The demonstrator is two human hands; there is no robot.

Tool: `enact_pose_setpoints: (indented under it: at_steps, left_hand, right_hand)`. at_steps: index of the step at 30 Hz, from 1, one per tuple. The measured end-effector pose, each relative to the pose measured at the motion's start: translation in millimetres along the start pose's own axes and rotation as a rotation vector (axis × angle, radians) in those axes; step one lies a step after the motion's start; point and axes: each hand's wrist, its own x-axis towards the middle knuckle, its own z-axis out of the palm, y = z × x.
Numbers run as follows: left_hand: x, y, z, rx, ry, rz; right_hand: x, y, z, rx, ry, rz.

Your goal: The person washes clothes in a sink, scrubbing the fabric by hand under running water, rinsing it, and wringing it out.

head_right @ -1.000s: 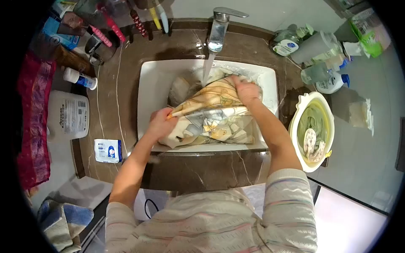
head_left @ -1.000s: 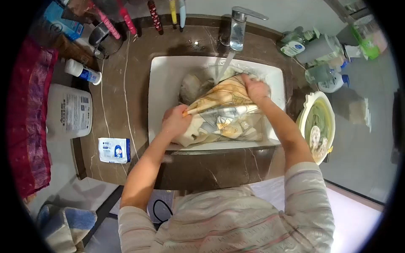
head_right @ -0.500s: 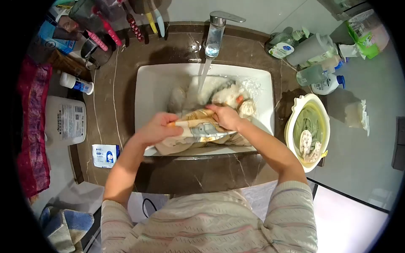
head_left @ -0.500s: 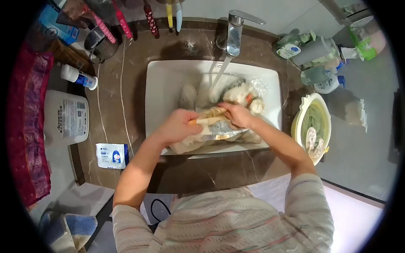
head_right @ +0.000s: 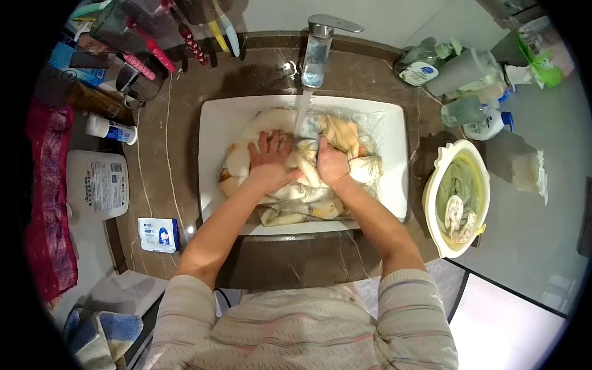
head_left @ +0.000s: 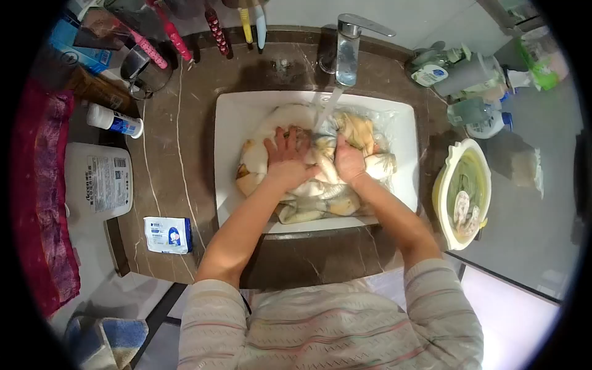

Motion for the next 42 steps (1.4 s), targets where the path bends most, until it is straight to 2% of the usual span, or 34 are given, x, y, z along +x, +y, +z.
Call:
enact_pose_setpoints:
  at_steps: [3, 7, 10, 13, 14, 16, 17, 19, 22, 24, 26, 28, 29, 30, 32, 33, 34, 37, 38, 40, 42]
  left_hand:
    - [21, 5, 0, -0.034, -0.138, 0.012]
    - [50, -2, 13, -0.012, -0.205, 0.069]
    - [45, -2, 25, -0.032, 0.061, -0.006]
    - [18, -22, 4, -0.418, -0.293, 0.094]
    - [-5, -24, -12, -0.290, -0.103, 0.001]
    - [-49, -22, -42, -0.028, 0.278, -0.173]
    - [-48, -23, -30, -0.209, 0.223, -0.230]
    - [-38, -30, 0, -0.571, 0.126, -0.334]
    - [-34, -43, -9, -0.926, -0.228, -0.351]
    - [-63, -66, 3, -1.116, -0.170, -0.343]
    - [-78, -78, -2, -1.291, -0.104, -0.332]
    - [-93, -78, -23, -1.467, -0.031, -0.326]
    - [-89, -76, -23, -1.319, -0.022, -0.326]
    - [-84, -69, -22, -1.174, -0.014, -0.324]
    - [-77, -59, -11, -0.994, -0.022, -0.320]
    - [-71, -58, -1, -0.946, -0.037, -0.312]
    - [-68, -58, -3, -0.891, -0.050, -0.299]
    - [-81, -63, -26, -0.875, -0.087, -0.348]
    - [-81, -66, -24, -0.883, -0.056, -0.340]
    - [-76, -71, -24, -0.898, 0.021, -0.323]
    - [-69, -63, -25, -0.836, 0.056, -0.342]
  right_hand:
    - [9, 19, 29, -0.108, -0.047, -0.022]
    - [26, 30, 42, -0.257, -0.160, -0.038]
    - [25, 24, 39, -0.214, 0.255, -0.092]
    - [33, 15, -2, 0.062, -0.251, 0.117]
    - [35, 0, -36, 0.199, -0.278, 0.198]
    - [28, -17, -31, 0.500, -0.078, 0.256]
    - [18, -28, -27, 0.643, 0.022, 0.287]
    - [-6, -80, -10, 0.569, 0.062, -0.144]
    - [-9, -81, 7, 0.180, 0.200, -0.523]
    - [5, -46, -23, -0.026, -0.119, -0.465]
    - [21, 6, -31, -0.112, -0.281, -0.434]
    - [24, -21, -49, -0.029, -0.441, -0.056]
    - [28, -35, -56, 0.008, -0.505, 0.138]
    - [18, -35, -18, 0.556, -0.122, 0.156]
    - [-8, -83, 20, 0.536, 0.117, -0.205]
    - [-19, -113, 5, 0.605, 0.192, -0.364]
    - [-28, -120, -4, 0.478, -0.144, -0.341]
    - [-13, -69, -17, 0.218, -0.006, -0.566]
    - [1, -46, -13, 0.006, -0.352, -0.341]
    - [4, -8, -29, -0.049, -0.112, -0.307]
    - [4, -4, -25, 0.155, -0.066, -0.098]
